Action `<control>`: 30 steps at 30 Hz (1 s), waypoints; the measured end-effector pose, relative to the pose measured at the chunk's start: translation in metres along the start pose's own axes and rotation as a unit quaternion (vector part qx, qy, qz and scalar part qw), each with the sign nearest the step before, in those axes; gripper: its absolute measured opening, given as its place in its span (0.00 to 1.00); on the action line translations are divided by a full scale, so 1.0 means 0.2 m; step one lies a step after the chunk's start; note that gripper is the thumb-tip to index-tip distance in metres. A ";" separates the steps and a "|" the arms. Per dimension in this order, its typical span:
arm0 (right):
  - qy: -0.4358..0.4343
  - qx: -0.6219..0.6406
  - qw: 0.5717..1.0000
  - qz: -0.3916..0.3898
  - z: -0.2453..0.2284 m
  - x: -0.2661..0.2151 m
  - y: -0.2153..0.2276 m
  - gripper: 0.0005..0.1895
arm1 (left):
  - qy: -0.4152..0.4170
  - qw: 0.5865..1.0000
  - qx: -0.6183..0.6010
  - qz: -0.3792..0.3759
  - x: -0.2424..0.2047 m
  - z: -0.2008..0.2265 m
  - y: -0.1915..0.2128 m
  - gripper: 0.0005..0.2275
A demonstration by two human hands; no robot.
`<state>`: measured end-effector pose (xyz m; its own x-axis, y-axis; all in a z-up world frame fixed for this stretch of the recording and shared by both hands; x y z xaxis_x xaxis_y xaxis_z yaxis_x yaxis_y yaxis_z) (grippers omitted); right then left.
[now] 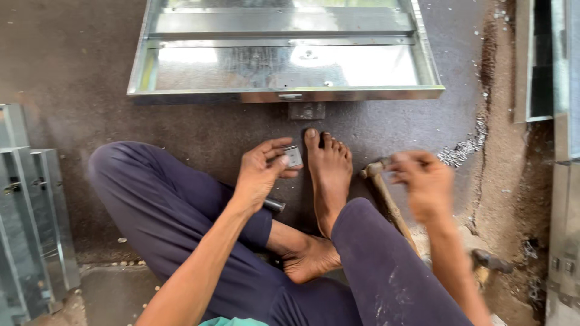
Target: The person assembles metal boxes by attaching latches and hinges using a hammer and metal pins. They repeatedly position the components, hammer them into place, and stack the finished units.
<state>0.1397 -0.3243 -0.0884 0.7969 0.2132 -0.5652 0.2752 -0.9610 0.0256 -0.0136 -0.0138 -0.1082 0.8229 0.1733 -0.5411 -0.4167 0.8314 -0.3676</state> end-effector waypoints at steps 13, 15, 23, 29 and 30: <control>0.115 -0.141 0.974 -0.133 -0.19 -0.18 -0.62 0.10 | -0.025 0.997 -0.077 0.003 0.01 0.10 -0.37 0.17; 0.151 -0.208 0.958 -0.128 -0.22 -0.21 -0.62 0.10 | -0.023 0.997 -0.067 0.003 -0.01 0.12 -0.39 0.17; 0.084 -0.211 0.967 -0.119 -0.17 -0.16 -0.60 0.13 | -0.022 0.999 -0.038 -0.001 -0.04 0.16 -0.39 0.18; 0.068 -0.077 0.984 -0.145 -0.08 -0.09 -0.51 0.21 | -0.017 0.999 -0.021 0.022 0.01 0.10 -0.34 0.18; 0.052 -0.063 0.987 -0.136 -0.05 -0.08 -0.48 0.20 | -0.011 0.999 -0.026 0.023 0.02 0.09 -0.33 0.18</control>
<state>0.1064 -0.2330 -0.0734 0.7331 0.4839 -0.4779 0.5464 -0.8374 -0.0097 0.0234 -0.0599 -0.0724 0.8105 0.2219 -0.5421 -0.4733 0.7934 -0.3828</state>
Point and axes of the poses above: each hand's wrist, its own x-axis towards the middle knuckle, its own y-axis out of the back of the hand, z = x × y, the point moved 9 cm from there along x, towards the middle knuckle, and after that the axes turned 6 degrees about -z, right-handed, at the moved point
